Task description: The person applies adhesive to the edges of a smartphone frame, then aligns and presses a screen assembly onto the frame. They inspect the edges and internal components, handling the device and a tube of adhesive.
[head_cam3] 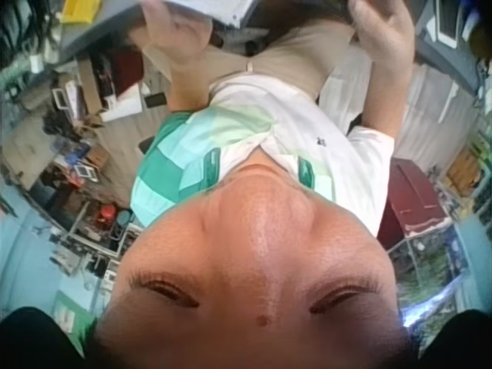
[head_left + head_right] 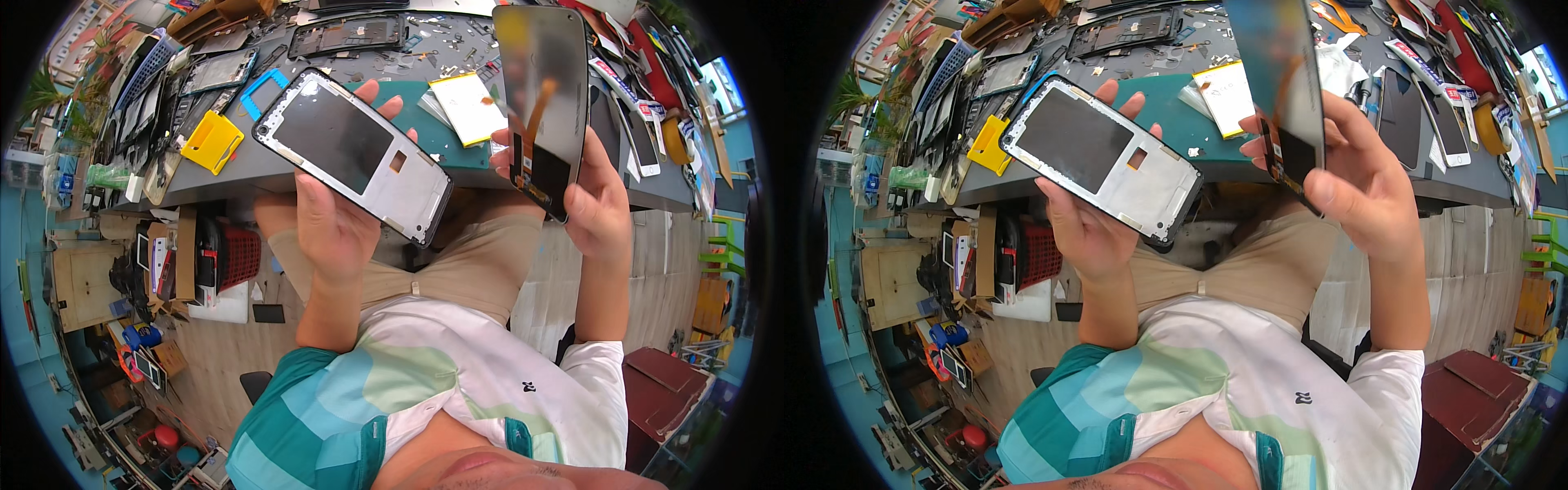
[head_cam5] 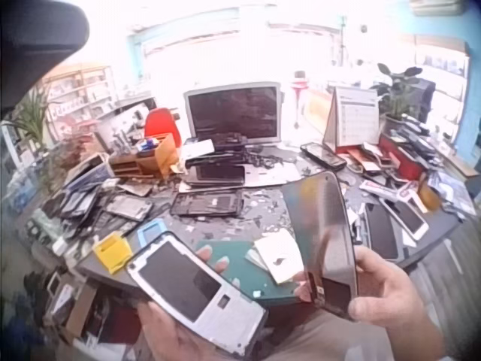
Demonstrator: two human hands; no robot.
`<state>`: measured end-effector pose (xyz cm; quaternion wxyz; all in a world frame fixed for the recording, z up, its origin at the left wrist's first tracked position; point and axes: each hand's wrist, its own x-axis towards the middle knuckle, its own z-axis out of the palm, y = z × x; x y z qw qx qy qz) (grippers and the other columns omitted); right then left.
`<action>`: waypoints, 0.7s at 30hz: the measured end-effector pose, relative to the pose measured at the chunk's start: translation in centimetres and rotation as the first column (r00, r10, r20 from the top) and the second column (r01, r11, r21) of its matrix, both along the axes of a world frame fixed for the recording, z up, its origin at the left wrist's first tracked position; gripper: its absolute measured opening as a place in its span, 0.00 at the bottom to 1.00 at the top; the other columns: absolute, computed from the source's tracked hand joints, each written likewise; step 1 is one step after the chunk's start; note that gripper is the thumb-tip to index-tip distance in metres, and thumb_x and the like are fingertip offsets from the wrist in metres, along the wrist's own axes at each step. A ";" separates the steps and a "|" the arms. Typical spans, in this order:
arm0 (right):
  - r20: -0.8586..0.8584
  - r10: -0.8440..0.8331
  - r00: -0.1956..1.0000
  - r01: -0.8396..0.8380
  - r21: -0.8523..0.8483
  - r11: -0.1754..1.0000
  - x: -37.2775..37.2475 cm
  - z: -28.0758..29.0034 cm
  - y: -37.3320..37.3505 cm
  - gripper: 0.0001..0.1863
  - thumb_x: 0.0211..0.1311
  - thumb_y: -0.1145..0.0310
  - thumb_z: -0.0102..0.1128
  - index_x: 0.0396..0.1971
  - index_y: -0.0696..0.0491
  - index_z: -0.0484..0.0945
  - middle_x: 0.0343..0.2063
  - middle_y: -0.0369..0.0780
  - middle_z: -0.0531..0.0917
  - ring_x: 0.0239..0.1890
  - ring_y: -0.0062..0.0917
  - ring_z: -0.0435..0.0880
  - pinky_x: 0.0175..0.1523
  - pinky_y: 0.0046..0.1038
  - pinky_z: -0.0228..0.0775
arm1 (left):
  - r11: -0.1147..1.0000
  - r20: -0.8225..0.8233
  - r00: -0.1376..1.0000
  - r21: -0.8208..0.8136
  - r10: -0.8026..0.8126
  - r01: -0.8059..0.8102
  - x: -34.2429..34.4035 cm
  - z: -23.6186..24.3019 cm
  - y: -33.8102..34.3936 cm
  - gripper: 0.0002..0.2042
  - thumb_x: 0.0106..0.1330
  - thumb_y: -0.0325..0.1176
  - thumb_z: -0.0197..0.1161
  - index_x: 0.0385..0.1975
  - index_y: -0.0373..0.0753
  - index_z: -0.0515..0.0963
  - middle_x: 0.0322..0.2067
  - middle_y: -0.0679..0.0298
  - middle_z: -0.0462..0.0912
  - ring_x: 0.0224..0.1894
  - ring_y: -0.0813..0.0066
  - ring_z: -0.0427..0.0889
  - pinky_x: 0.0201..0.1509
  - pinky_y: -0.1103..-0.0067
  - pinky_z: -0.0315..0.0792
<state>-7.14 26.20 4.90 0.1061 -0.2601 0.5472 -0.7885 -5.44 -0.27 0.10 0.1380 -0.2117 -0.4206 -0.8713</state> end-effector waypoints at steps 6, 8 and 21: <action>-0.096 -0.056 0.994 0.077 0.239 0.968 1.5 0.4 -1.0 0.41 0.60 0.71 0.78 0.72 0.62 0.69 0.67 0.48 0.77 0.68 0.35 0.78 0.74 0.39 0.66 | 0.995 -0.007 0.998 -0.079 0.064 -0.064 -0.1 -0.2 0.0 0.40 0.82 0.64 0.39 0.82 0.41 0.46 0.78 0.40 0.53 0.77 0.41 0.63 0.76 0.49 0.66; -0.086 -0.059 0.995 0.084 0.329 0.941 1.9 1.0 -1.5 0.40 0.58 0.69 0.80 0.70 0.61 0.72 0.65 0.46 0.78 0.68 0.34 0.78 0.74 0.39 0.65 | 0.995 0.000 0.997 -0.067 0.076 -0.076 -0.1 -0.3 0.1 0.41 0.81 0.63 0.42 0.81 0.38 0.47 0.78 0.40 0.56 0.76 0.42 0.65 0.75 0.50 0.68; -0.453 -0.043 0.891 0.297 0.508 0.809 1.9 0.5 -3.4 0.39 0.54 0.65 0.83 0.66 0.57 0.77 0.55 0.46 0.84 0.57 0.35 0.84 0.63 0.32 0.73 | 0.987 0.038 0.994 -0.121 0.107 -0.102 1.0 0.0 0.0 0.37 0.84 0.54 0.47 0.80 0.33 0.47 0.77 0.41 0.58 0.78 0.51 0.64 0.80 0.58 0.62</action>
